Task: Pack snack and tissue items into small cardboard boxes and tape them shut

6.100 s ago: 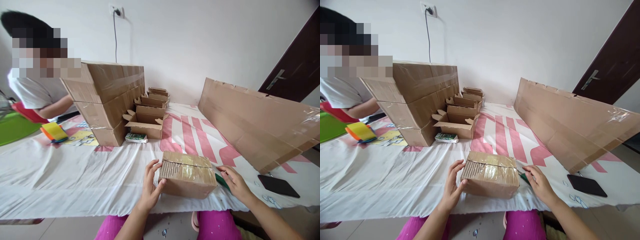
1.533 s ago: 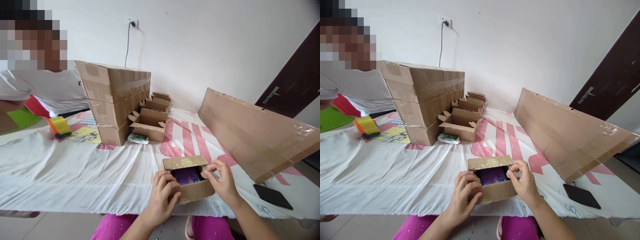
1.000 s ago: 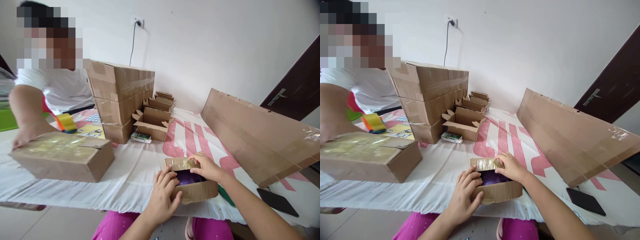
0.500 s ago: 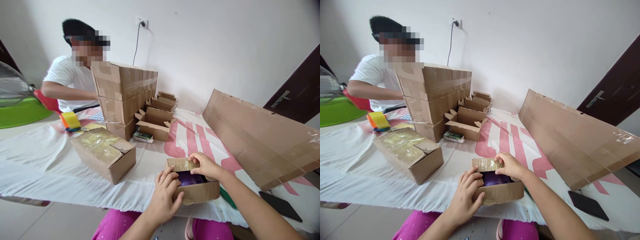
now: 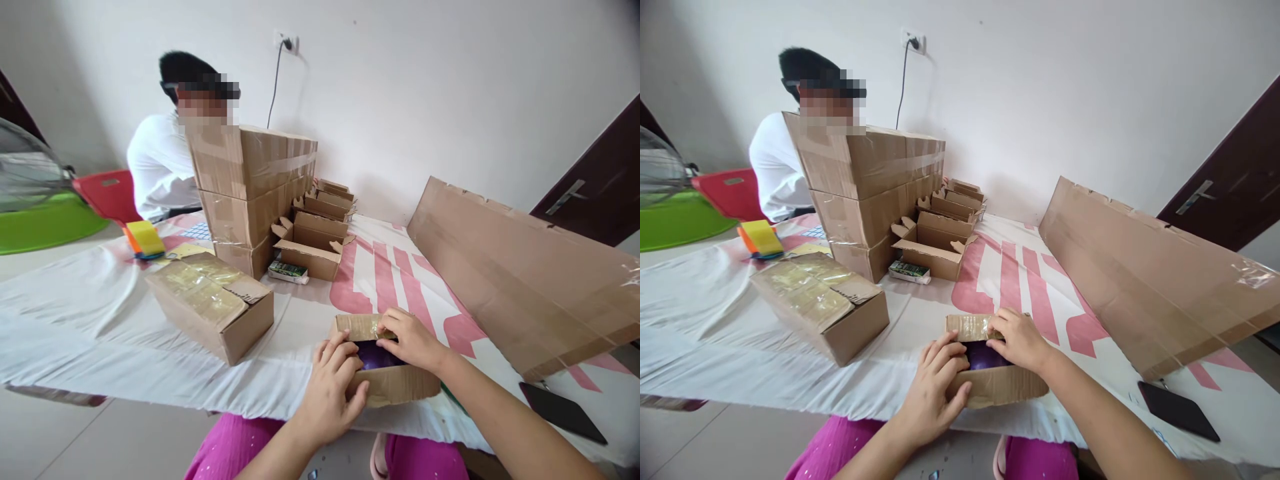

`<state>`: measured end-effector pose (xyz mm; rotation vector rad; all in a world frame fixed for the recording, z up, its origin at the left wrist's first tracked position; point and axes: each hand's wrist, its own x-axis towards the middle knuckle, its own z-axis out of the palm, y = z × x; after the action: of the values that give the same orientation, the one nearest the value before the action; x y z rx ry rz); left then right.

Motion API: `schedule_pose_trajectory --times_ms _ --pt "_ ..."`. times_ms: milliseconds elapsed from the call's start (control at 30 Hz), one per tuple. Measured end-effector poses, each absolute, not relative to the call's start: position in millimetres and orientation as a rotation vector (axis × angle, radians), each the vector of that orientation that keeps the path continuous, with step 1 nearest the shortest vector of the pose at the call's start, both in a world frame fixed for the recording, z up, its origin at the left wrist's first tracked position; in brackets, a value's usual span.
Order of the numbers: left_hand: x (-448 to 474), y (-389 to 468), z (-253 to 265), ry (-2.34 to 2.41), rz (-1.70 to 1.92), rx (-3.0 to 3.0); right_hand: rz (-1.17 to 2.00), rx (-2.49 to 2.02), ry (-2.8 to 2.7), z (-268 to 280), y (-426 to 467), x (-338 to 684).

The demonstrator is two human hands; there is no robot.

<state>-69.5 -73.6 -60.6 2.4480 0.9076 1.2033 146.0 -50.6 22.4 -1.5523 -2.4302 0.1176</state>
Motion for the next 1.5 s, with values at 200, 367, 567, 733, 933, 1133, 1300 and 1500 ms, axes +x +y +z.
schedule_pose_trajectory --times_ms 200,367,567,733,933,1133,1300,1500 --pt "-69 -73 -60 0.905 1.209 2.458 0.158 -1.504 -2.431 23 -47 146" --pt "-70 -74 -60 0.890 1.222 2.442 0.031 -1.523 -2.483 24 -52 140" --pt "-70 -74 -61 0.891 1.229 2.430 -0.234 -1.508 -2.577 18 -57 135" --pt "-70 -73 -61 0.887 1.232 2.425 -0.368 -1.562 -2.563 15 -57 129" --pt "-70 -74 -61 0.884 1.242 2.430 -0.586 -1.731 -2.544 22 -64 110" --pt "-70 -75 -60 0.897 1.253 2.426 -0.330 -1.874 -2.411 21 -63 110" --pt "-70 -75 -60 0.905 1.245 2.437 -0.200 -1.898 -2.366 20 -61 113" --pt "-71 -75 -58 0.914 1.245 2.433 -0.170 -1.868 -2.302 16 -60 118"
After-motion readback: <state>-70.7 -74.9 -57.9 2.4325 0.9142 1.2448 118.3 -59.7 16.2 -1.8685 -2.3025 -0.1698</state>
